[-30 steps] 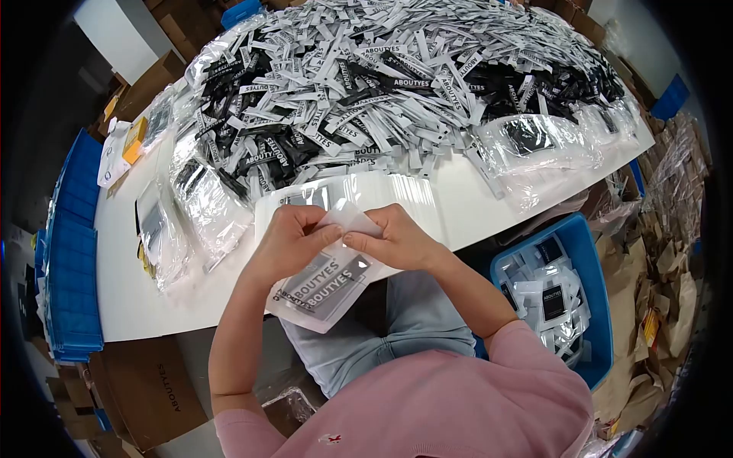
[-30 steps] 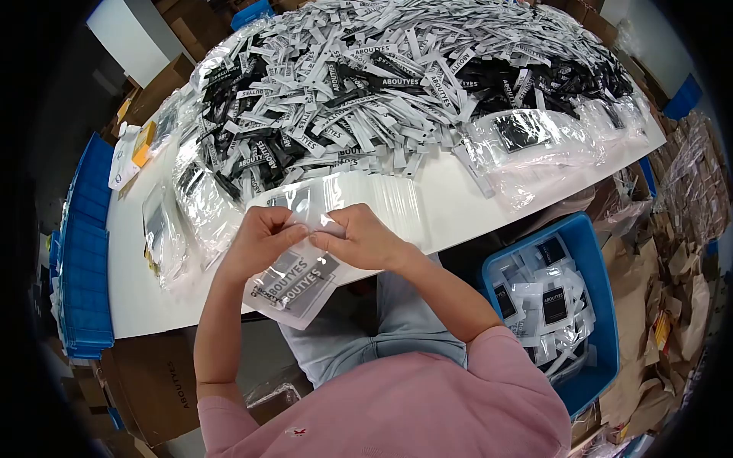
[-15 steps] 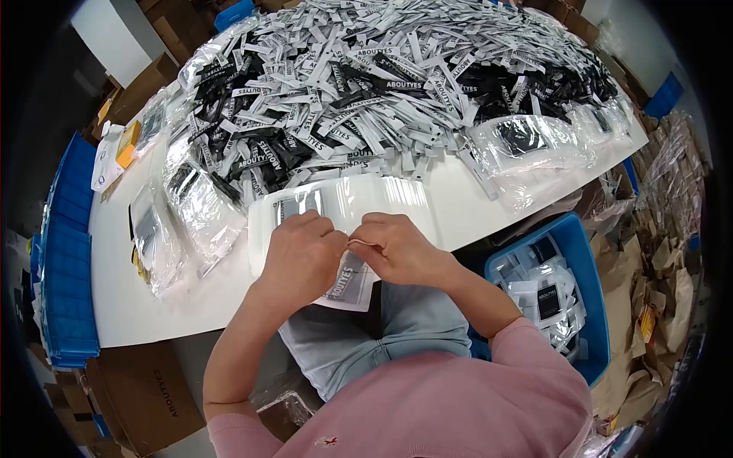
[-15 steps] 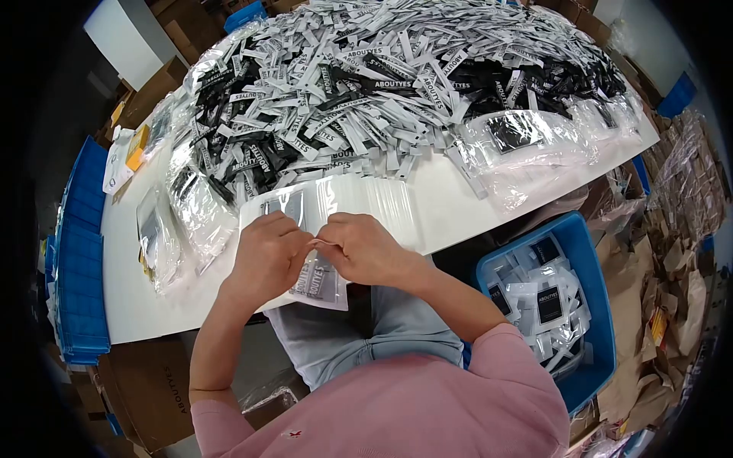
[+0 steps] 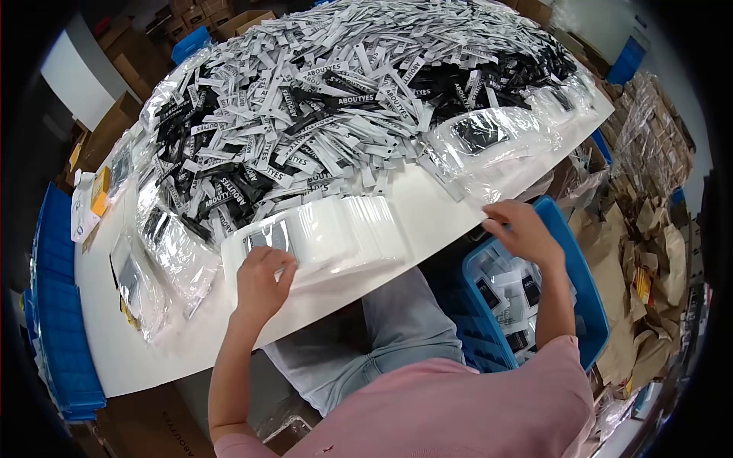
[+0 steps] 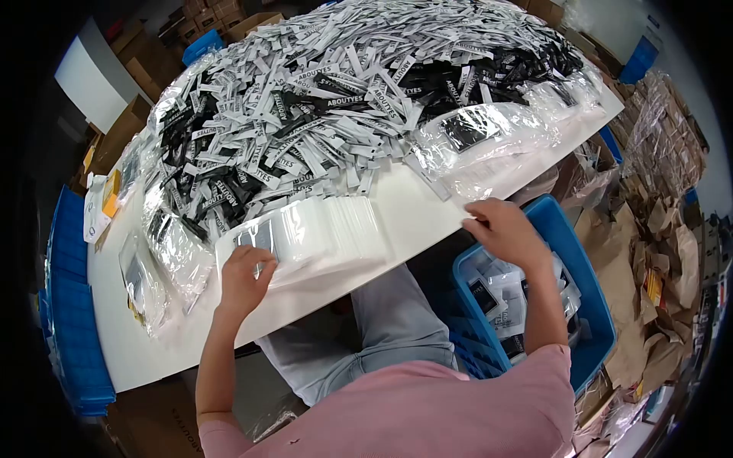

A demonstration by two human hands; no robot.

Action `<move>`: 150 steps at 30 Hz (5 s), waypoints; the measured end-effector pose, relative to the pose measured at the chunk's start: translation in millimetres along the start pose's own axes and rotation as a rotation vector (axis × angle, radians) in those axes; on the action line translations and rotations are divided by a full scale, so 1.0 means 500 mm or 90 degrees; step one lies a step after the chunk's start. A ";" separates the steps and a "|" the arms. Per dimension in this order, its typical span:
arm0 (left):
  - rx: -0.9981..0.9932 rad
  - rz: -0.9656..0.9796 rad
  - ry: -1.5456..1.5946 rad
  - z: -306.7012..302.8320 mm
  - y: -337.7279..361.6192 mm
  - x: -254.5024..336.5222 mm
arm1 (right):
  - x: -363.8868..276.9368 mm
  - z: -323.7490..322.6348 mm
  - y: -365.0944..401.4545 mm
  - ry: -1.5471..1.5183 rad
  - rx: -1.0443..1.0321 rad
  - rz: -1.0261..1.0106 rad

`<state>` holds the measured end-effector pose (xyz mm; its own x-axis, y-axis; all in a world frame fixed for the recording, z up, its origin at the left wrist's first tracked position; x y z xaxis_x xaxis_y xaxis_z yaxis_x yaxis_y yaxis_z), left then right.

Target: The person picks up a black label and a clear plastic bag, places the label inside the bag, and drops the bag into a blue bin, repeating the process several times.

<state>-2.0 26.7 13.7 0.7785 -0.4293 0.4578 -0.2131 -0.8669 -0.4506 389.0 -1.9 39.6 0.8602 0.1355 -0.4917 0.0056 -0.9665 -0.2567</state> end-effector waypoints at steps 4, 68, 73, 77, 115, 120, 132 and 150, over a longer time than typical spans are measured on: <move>0.011 0.098 0.012 0.051 -0.015 0.031 | 0.002 0.197 -0.070 0.109 0.055 -0.064; 0.065 0.113 -0.072 0.053 0.027 -0.032 | -0.068 0.309 -0.295 0.106 0.090 -0.196; 0.005 -0.007 0.130 0.028 0.011 -0.058 | -0.072 0.266 -0.238 -0.407 0.110 0.059; 0.008 -0.218 0.225 0.025 0.005 -0.116 | -0.074 0.297 -0.097 -0.682 0.242 0.069; 0.166 -0.138 0.245 0.009 -0.009 0.083 | -0.369 0.234 -0.057 -0.285 0.093 -0.404; 0.228 -0.146 0.280 0.018 -0.034 0.008 | -0.405 0.229 -0.031 -0.159 0.009 -0.484; 0.384 0.189 -0.118 -0.054 -0.057 0.091 | -0.367 0.268 -0.125 -0.385 0.239 -0.304; 0.290 0.152 0.017 0.015 -0.001 0.093 | -0.371 0.365 -0.065 -0.725 -0.014 -0.013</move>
<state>38.5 8.9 29.5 0.7231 -0.6128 0.3186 -0.0994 -0.5488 -0.8300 136.1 44.3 -12.6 -0.1032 0.2590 -0.9603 0.0327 -0.9641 -0.2636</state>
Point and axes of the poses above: each hand's wrist, its own y-axis away from the middle knuckle, its own z-axis out of the palm, x = y × z, the point moved 4 cm from there along -y, towards the middle knuckle, and after that the axes turned 12 degrees about x, right-handed, at the moved point
